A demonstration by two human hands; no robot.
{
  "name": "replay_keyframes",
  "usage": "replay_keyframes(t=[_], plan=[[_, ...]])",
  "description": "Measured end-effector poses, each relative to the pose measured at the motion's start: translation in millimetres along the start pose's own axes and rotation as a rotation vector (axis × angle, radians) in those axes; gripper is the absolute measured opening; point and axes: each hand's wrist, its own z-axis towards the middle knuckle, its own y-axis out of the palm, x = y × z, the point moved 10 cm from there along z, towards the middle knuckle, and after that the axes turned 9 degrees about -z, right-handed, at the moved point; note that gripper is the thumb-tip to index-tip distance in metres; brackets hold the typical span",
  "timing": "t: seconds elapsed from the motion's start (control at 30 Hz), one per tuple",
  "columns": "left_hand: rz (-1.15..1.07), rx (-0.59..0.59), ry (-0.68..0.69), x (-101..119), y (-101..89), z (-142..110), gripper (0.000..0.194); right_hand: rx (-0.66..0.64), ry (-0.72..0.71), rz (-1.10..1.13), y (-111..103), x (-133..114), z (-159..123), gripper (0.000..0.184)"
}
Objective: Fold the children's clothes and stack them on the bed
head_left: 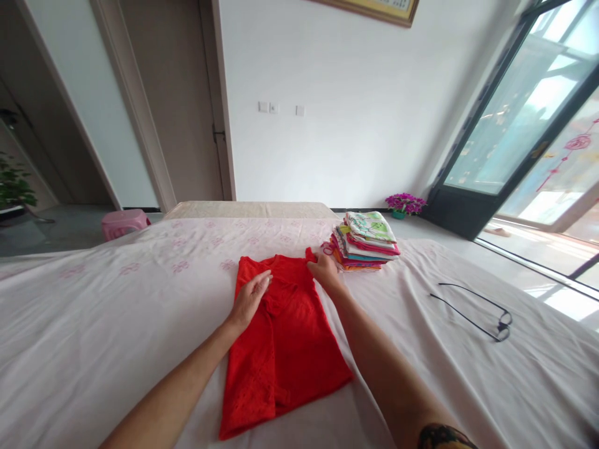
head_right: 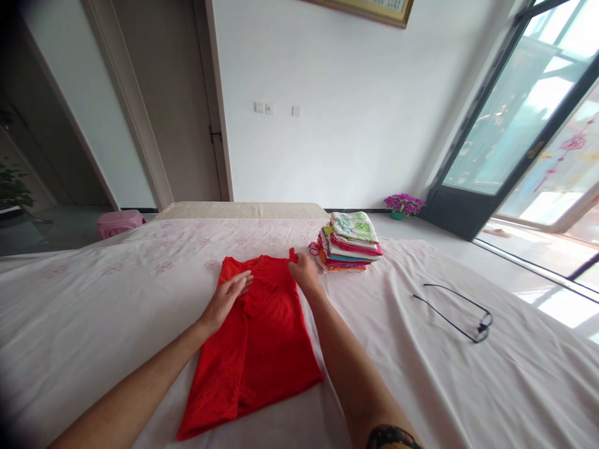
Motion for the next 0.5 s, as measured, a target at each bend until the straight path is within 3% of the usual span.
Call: replay_keyframes(t=[0.1, 0.17, 0.27, 0.4, 0.5], plan=[[-0.399, 0.067, -0.279, -22, -6.8, 10, 0.058, -0.147, -0.327, 0.266, 17, -67, -20, 0.035], [-0.436, 0.065, -0.38, -30, -8.3, 14, 0.05, -0.206, -0.43, 0.316, 20, -84, -34, 0.039], [-0.336, 0.102, -0.378, -35, -16.3, 19, 0.037, -0.21, -0.362, 0.088, 16, -60, -48, 0.038], [-0.245, 0.191, -0.303, -36, -20.2, 27, 0.032, -0.336, -0.284, -0.217, 11, -14, -83, 0.066], [-0.204, 0.264, -0.221, -26, -21.5, 37, 0.03, -0.397, -0.297, -0.329, 7, -2, -114, 0.072]])
